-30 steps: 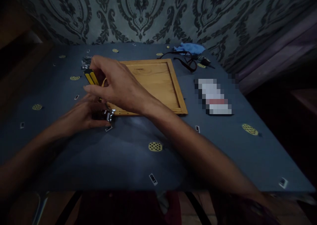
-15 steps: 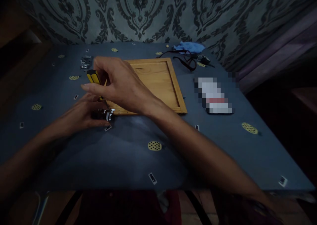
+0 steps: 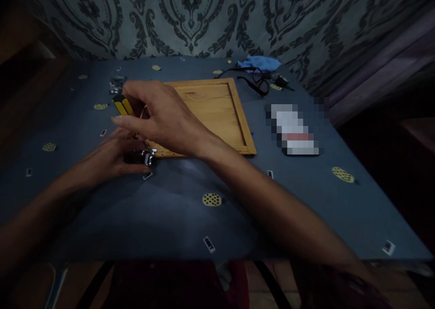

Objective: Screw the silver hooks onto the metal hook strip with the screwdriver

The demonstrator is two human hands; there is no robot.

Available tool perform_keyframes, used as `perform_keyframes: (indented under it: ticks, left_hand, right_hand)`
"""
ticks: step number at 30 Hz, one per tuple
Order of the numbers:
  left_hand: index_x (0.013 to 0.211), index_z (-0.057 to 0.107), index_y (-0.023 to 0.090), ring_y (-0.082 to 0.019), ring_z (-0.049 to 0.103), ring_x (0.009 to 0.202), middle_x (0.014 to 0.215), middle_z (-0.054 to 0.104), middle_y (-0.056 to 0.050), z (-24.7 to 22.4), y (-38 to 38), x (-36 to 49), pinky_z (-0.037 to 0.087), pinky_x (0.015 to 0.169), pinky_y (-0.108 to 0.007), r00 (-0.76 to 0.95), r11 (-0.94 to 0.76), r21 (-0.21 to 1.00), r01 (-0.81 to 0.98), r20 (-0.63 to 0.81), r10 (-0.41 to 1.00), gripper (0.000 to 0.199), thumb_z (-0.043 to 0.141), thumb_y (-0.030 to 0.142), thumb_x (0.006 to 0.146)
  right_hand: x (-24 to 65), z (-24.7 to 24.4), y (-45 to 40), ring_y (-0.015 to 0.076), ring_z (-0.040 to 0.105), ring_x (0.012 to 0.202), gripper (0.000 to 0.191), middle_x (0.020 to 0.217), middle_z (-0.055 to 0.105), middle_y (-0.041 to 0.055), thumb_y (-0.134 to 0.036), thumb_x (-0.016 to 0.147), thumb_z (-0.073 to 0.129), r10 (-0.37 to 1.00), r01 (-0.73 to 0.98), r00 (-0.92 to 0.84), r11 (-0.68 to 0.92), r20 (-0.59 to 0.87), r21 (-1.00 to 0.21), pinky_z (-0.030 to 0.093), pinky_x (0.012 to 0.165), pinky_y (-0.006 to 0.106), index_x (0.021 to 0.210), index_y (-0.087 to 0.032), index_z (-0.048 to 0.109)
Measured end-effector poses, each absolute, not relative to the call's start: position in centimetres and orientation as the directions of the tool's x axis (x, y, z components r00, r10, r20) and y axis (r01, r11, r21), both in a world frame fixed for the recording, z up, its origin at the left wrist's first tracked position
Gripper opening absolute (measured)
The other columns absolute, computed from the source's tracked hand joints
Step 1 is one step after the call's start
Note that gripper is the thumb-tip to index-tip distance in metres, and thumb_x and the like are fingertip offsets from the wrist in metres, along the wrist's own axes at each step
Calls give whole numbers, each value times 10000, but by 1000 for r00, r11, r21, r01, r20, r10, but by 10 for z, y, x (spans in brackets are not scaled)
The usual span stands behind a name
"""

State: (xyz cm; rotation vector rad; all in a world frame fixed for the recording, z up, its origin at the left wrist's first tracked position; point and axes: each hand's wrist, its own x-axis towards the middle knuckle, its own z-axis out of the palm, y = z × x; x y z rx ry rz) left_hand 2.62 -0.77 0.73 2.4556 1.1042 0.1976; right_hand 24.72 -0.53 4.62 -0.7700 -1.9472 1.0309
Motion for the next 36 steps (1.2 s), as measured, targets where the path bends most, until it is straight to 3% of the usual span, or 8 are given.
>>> perform_keyframes:
  ticks: [11,19,25,27,30,36]
  left_hand:
    - [1101,796,213,-351,612,1231,1202,695,-102,9,-9,27,470,1144,-548,672,-593,427,683,-48,739,355,799,507,903]
    - [1202,746,200,-354,601,1281,1264,707,-83,7,-14,28,443,1180,-538,662,-574,469,672,-31,749,391,710,520,980]
    - [1018,774,209,-381,545,1333,1095,719,-78,9,-12,30,427,1191,-559,682,-595,455,663,-38,730,333,716,532,962]
    - [1044,781,211,-381,563,1308,1117,721,-89,8,-11,29,442,1175,-568,684,-595,454,663,-45,728,342,739,536,947]
    - [1153,784,205,-375,595,1248,1211,711,-112,6,-10,27,474,1126,-582,684,-612,423,668,-25,729,375,747,516,947]
    - [1103,785,182,-371,613,1234,1216,715,-114,9,-12,28,485,1121,-575,677,-602,418,680,-44,735,342,762,484,942]
  right_hand:
    - [247,42,-2,174,620,849,172,847,601,-13,-290,953,724,773,158,-533,489,343,-858,590,729,319,902,-229,571]
    - [228,33,-16,156,588,809,315,839,506,-18,-289,962,683,797,115,-435,511,419,-852,539,621,255,816,-267,404]
    - [228,32,-14,160,583,817,366,833,490,-23,-322,960,702,827,165,-390,495,405,-853,544,626,252,823,-278,366]
    - [230,32,-13,152,587,820,367,842,492,-26,-299,961,706,827,161,-388,496,408,-853,543,636,246,826,-277,366]
    - [234,36,-11,137,601,794,329,873,529,-26,-256,974,696,809,145,-441,492,389,-858,547,653,250,836,-268,397]
    - [240,41,-9,138,618,736,298,791,557,-29,-260,982,697,761,148,-563,477,323,-867,549,640,260,791,-246,469]
